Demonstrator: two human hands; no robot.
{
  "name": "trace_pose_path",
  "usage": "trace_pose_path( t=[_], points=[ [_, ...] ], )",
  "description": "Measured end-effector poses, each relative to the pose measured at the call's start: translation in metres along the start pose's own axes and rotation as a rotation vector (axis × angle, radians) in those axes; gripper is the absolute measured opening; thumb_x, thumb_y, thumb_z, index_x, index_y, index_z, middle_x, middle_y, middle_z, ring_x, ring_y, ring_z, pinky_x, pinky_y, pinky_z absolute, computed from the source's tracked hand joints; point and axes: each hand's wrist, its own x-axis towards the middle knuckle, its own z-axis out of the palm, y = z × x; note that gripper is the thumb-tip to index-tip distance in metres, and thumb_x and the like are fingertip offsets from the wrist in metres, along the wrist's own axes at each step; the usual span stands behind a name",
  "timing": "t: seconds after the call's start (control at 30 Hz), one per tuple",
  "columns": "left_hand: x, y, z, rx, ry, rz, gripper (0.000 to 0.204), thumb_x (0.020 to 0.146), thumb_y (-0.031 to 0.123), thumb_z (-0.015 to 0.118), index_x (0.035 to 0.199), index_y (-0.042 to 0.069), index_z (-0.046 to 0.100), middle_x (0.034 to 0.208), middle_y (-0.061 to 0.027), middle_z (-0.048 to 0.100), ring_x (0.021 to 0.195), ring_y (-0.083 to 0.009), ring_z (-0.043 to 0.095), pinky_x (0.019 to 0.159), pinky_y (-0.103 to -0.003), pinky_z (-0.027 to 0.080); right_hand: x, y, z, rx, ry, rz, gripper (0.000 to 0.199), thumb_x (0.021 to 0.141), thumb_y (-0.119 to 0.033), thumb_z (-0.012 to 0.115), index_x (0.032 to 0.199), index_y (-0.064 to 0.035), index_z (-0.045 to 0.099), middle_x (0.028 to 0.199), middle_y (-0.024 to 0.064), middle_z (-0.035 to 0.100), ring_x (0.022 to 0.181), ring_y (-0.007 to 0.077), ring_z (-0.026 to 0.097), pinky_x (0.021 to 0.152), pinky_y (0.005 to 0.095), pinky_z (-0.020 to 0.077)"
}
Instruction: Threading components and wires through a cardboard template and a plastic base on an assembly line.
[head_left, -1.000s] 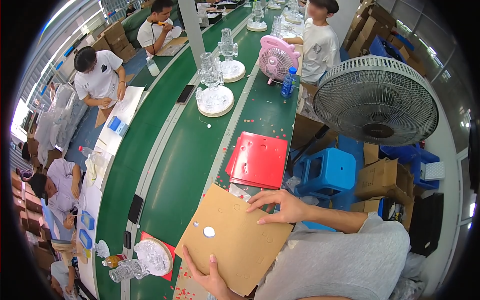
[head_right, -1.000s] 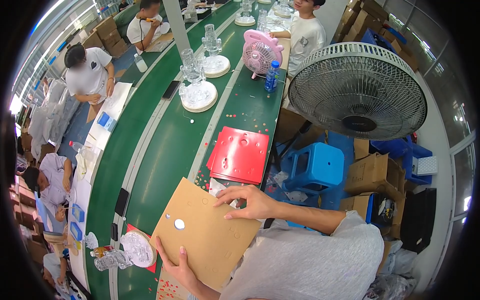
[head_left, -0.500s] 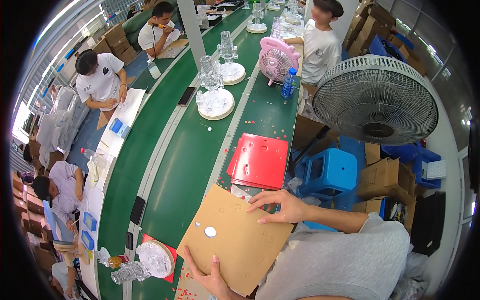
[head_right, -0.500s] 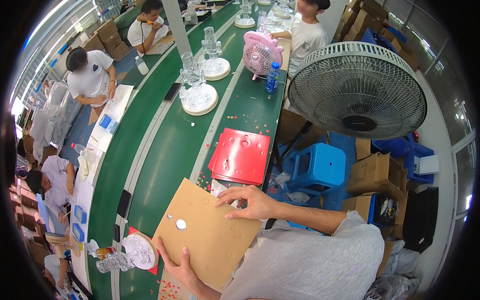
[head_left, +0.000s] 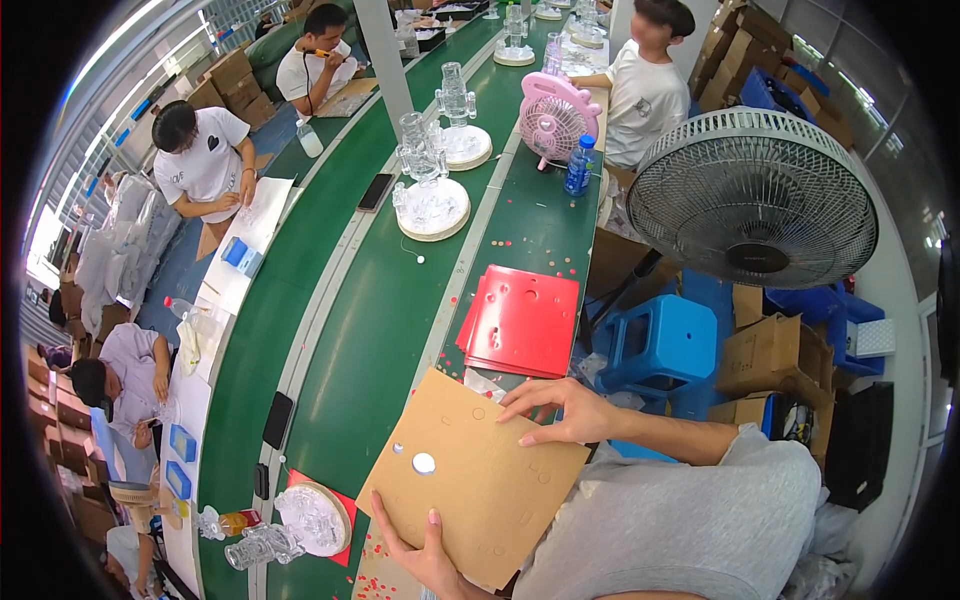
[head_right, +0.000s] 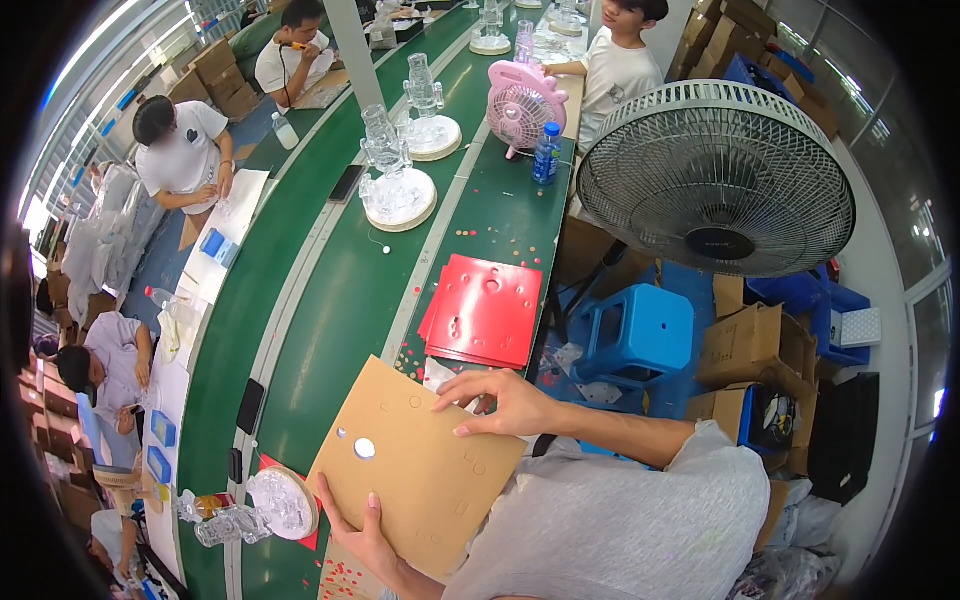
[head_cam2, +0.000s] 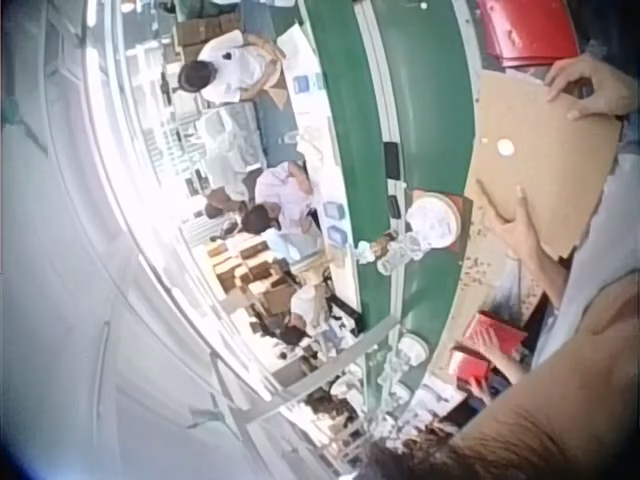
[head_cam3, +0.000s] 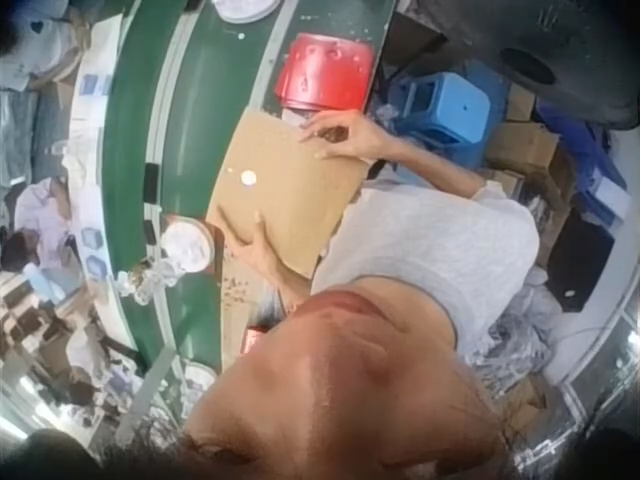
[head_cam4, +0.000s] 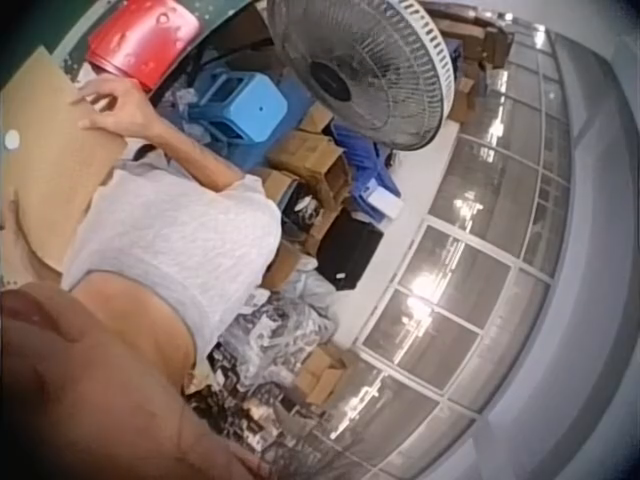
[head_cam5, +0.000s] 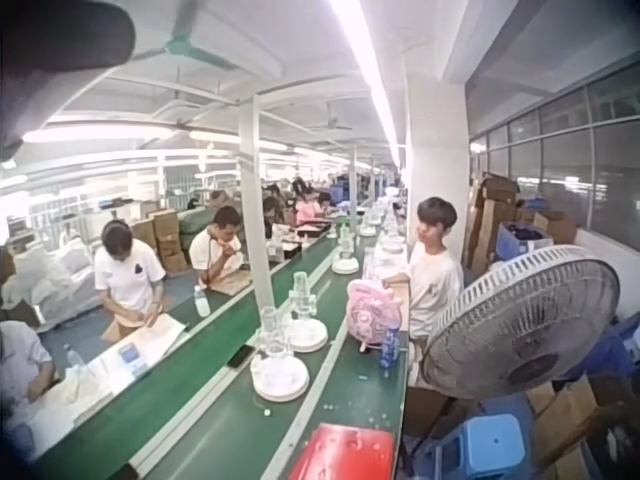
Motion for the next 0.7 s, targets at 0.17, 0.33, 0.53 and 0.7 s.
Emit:
trace_pose_path(
  t=[0.17, 0.33, 0.53, 0.7],
  points=[
    [0.000, 0.000, -0.001, 0.020, 0.005, -0.001, 0.078, 0.081, -0.014, 0.061, 0.154, 0.004, 0.042, 0.156, -0.0160, 0.043, 0.134, -0.0265, 0.049, 0.113, -0.037, 0.040, 0.001, 0.000, 0.003, 0.016, 0.031, -0.063, 0.047, 0.084, -0.015, 0.081, 0.130, -0.0190, 0.070, 0.132, 0.0058, 0.065, 0.101, 0.0149, 0.068, 0.081, 0.0280, 0.0607],
    [0.001, -0.004, -0.002, 0.056, -0.001, 0.022, 0.079, 0.081, -0.015, 0.060, 0.155, 0.005, 0.042, 0.155, -0.0162, 0.043, 0.134, -0.0261, 0.049, 0.112, -0.036, 0.040, 0.000, -0.001, 0.000, -0.022, 0.020, -0.078, 0.051, 0.084, -0.014, 0.080, 0.133, -0.0179, 0.068, 0.134, 0.0064, 0.064, 0.099, 0.0146, 0.068, 0.081, 0.0284, 0.0613],
    [0.002, -0.002, -0.002, 0.038, -0.011, 0.021, 0.080, 0.080, -0.015, 0.060, 0.155, 0.005, 0.042, 0.155, -0.0169, 0.044, 0.134, -0.0262, 0.050, 0.112, -0.036, 0.041, 0.009, -0.008, -0.004, -0.094, -0.019, -0.109, 0.052, 0.087, -0.017, 0.078, 0.137, -0.0178, 0.065, 0.132, 0.0075, 0.064, 0.102, 0.0154, 0.066, 0.079, 0.0305, 0.0618],
    [0.003, -0.002, 0.000, 0.066, -0.028, 0.035, 0.080, 0.078, -0.015, 0.060, 0.154, 0.004, 0.042, 0.155, -0.0173, 0.044, 0.133, -0.0265, 0.051, 0.112, -0.037, 0.041, 0.031, -0.007, 0.005, -0.216, 0.097, -0.217, 0.053, 0.089, -0.022, 0.076, 0.140, -0.0173, 0.063, 0.129, 0.0085, 0.065, 0.105, 0.0191, 0.066, 0.078, 0.0311, 0.0602]
  ],
)
